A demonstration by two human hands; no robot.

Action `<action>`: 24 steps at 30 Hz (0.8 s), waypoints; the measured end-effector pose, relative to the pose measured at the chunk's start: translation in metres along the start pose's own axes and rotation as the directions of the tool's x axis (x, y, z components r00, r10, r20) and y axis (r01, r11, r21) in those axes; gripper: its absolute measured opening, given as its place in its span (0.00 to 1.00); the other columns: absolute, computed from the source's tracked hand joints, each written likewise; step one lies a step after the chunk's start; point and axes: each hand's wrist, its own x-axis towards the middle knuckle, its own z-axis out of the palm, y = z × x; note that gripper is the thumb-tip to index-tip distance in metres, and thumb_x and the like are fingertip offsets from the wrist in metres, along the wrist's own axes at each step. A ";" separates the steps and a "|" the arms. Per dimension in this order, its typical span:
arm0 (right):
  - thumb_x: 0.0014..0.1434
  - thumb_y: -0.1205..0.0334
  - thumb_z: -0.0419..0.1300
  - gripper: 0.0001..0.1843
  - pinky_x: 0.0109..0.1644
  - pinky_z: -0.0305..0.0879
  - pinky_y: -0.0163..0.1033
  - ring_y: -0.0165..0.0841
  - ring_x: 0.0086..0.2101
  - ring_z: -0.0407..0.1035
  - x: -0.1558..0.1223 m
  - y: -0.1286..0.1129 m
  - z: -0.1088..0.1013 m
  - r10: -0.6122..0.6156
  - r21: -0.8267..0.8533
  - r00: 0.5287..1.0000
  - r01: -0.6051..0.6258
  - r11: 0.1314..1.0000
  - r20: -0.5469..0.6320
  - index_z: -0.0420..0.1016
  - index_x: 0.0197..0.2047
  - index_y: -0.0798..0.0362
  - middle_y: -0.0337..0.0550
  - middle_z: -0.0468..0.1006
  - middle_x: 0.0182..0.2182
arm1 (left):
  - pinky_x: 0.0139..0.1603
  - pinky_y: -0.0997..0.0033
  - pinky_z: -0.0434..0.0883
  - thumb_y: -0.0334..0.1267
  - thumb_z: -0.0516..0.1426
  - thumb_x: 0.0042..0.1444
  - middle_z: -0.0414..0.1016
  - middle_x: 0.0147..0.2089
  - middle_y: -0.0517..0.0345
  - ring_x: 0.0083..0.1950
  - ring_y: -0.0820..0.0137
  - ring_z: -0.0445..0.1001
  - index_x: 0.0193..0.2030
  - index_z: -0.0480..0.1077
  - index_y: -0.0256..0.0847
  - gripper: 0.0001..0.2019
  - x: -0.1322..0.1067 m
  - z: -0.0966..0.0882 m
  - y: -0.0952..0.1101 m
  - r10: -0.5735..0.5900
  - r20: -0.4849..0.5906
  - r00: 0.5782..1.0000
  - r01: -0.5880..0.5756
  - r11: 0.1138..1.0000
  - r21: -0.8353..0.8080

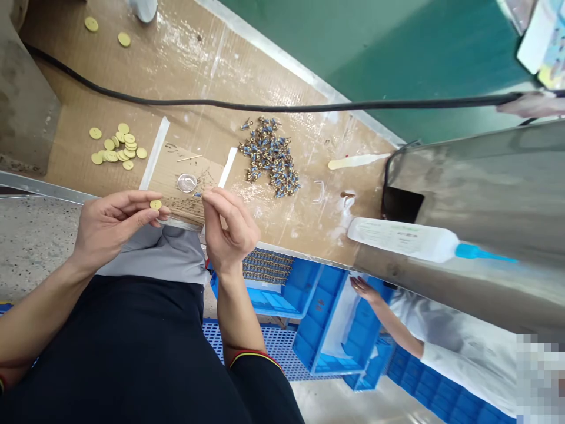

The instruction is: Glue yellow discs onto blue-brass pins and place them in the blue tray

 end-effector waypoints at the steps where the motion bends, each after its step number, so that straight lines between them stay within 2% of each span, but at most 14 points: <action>1: 0.74 0.73 0.73 0.20 0.58 0.92 0.46 0.37 0.50 0.92 0.000 -0.005 -0.001 -0.001 0.017 1.000 0.001 1.000 -0.003 0.92 0.58 0.38 0.36 0.95 0.48 | 0.50 0.72 0.91 0.43 0.77 0.71 0.95 0.50 0.53 0.43 0.67 0.94 0.61 0.90 0.44 0.16 -0.002 0.001 0.001 0.015 0.004 1.000 -0.015 1.000 0.017; 6: 0.73 0.74 0.73 0.24 0.57 0.93 0.47 0.38 0.50 0.92 -0.005 -0.026 0.000 -0.017 0.102 0.997 0.009 0.995 0.073 0.90 0.63 0.36 0.37 0.95 0.52 | 0.52 0.74 0.91 0.42 0.73 0.75 0.95 0.52 0.57 0.45 0.68 0.94 0.65 0.89 0.48 0.14 -0.008 0.004 0.004 0.154 0.030 0.988 -0.157 0.974 0.166; 10: 0.75 0.72 0.72 0.26 0.58 0.93 0.48 0.38 0.51 0.92 -0.009 -0.031 0.005 -0.040 0.155 0.989 0.018 0.988 0.141 0.88 0.66 0.33 0.36 0.95 0.53 | 0.58 0.74 0.90 0.39 0.72 0.76 0.94 0.53 0.60 0.49 0.69 0.95 0.66 0.88 0.51 0.14 -0.011 0.003 0.005 0.232 0.048 0.972 -0.236 0.934 0.268; 18: 0.74 0.74 0.73 0.22 0.56 0.94 0.44 0.37 0.50 0.93 -0.008 -0.031 0.007 -0.080 0.160 0.986 0.056 0.986 0.147 0.90 0.63 0.40 0.39 0.96 0.52 | 0.59 0.75 0.90 0.35 0.70 0.77 0.94 0.56 0.62 0.49 0.69 0.95 0.67 0.87 0.51 0.15 -0.012 0.003 0.007 0.260 0.071 0.963 -0.269 0.922 0.279; 24: 0.74 0.73 0.72 0.22 0.56 0.95 0.44 0.37 0.50 0.93 -0.009 -0.032 0.006 -0.082 0.132 0.983 0.061 0.989 0.161 0.90 0.64 0.39 0.39 0.95 0.53 | 0.61 0.75 0.89 0.36 0.70 0.78 0.94 0.58 0.62 0.50 0.70 0.95 0.68 0.86 0.51 0.16 -0.014 0.002 0.007 0.274 0.093 0.957 -0.289 0.919 0.270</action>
